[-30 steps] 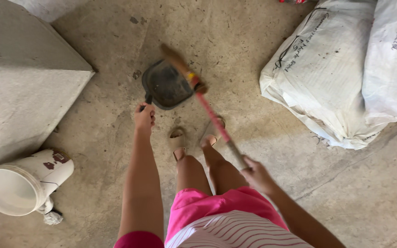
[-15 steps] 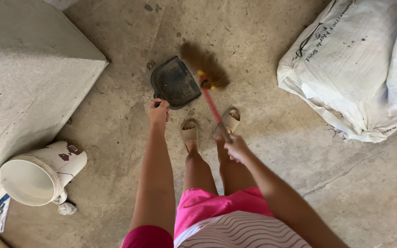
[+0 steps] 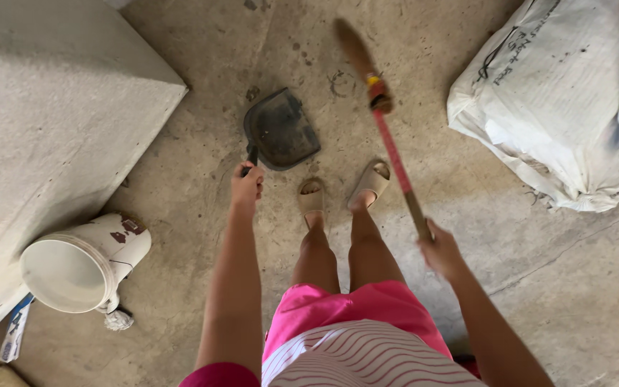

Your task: The person sweeps debris from the concrete floor into a handheld dustpan using a small broom, moving across different areas of the workspace.

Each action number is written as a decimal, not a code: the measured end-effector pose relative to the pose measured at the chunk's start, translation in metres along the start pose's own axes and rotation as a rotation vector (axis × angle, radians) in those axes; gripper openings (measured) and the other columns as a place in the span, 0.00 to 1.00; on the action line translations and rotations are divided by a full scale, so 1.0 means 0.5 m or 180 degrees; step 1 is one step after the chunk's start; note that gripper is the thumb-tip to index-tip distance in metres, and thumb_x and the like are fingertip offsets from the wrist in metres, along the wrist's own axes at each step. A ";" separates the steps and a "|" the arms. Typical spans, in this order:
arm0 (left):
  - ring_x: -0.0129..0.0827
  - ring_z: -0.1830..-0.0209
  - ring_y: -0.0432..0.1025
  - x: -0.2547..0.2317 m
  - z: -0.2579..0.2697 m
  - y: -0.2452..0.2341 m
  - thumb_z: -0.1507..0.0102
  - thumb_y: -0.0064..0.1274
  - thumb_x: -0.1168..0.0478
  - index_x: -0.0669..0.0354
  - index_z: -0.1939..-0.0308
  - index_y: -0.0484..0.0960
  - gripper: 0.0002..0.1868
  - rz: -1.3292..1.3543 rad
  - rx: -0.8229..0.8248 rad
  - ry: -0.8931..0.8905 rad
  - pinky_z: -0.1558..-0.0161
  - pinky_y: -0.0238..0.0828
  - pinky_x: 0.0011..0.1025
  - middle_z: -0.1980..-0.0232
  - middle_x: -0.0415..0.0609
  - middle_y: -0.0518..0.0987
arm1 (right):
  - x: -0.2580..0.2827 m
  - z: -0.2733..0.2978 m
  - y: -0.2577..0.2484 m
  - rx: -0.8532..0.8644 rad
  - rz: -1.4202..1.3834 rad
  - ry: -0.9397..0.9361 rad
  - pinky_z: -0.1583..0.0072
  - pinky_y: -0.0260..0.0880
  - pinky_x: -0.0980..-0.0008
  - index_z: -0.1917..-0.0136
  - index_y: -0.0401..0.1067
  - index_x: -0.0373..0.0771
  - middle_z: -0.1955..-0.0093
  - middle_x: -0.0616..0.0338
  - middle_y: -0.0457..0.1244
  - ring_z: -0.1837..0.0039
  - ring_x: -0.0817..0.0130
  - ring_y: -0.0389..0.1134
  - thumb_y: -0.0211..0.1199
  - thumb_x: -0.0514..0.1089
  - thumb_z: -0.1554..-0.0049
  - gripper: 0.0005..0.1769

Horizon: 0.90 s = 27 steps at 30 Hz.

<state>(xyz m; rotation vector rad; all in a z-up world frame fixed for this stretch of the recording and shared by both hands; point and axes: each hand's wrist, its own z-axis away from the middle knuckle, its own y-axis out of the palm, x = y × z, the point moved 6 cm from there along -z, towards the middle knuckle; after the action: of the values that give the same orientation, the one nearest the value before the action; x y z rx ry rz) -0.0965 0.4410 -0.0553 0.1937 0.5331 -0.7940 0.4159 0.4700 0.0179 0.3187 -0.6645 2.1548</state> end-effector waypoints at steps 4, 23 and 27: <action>0.22 0.83 0.55 -0.009 -0.002 -0.055 0.43 0.55 0.66 0.48 0.61 0.68 0.13 -0.0337 0.0037 0.0030 0.82 0.47 0.27 0.75 0.39 0.67 | 0.005 -0.132 0.075 0.0003 -0.0304 0.0365 0.74 0.55 0.65 0.32 0.68 0.41 0.72 0.59 0.56 0.75 0.71 0.56 0.59 0.34 0.44 0.26; 0.22 0.80 0.62 0.062 -0.086 -0.201 0.43 0.56 0.64 0.50 0.58 0.74 0.10 -0.0667 0.0030 0.0217 0.79 0.54 0.25 0.74 0.38 0.71 | 0.045 0.154 0.234 0.0848 -0.0500 0.0773 0.77 0.53 0.68 0.20 0.56 0.48 0.76 0.61 0.57 0.79 0.71 0.53 0.59 0.36 0.43 0.39; 0.22 0.78 0.61 0.042 -0.007 -0.260 0.44 0.55 0.65 0.52 0.60 0.74 0.10 -0.1179 0.0241 0.0322 0.77 0.55 0.26 0.73 0.39 0.70 | 0.006 0.183 0.157 0.0339 -0.0429 0.0901 0.76 0.52 0.67 0.20 0.54 0.51 0.76 0.61 0.57 0.78 0.71 0.55 0.59 0.35 0.44 0.41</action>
<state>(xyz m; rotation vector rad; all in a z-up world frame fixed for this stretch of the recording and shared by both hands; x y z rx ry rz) -0.1793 0.3390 -0.0652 0.2087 0.6447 -1.1705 0.3520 0.3807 0.0675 0.1070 -0.3585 2.0576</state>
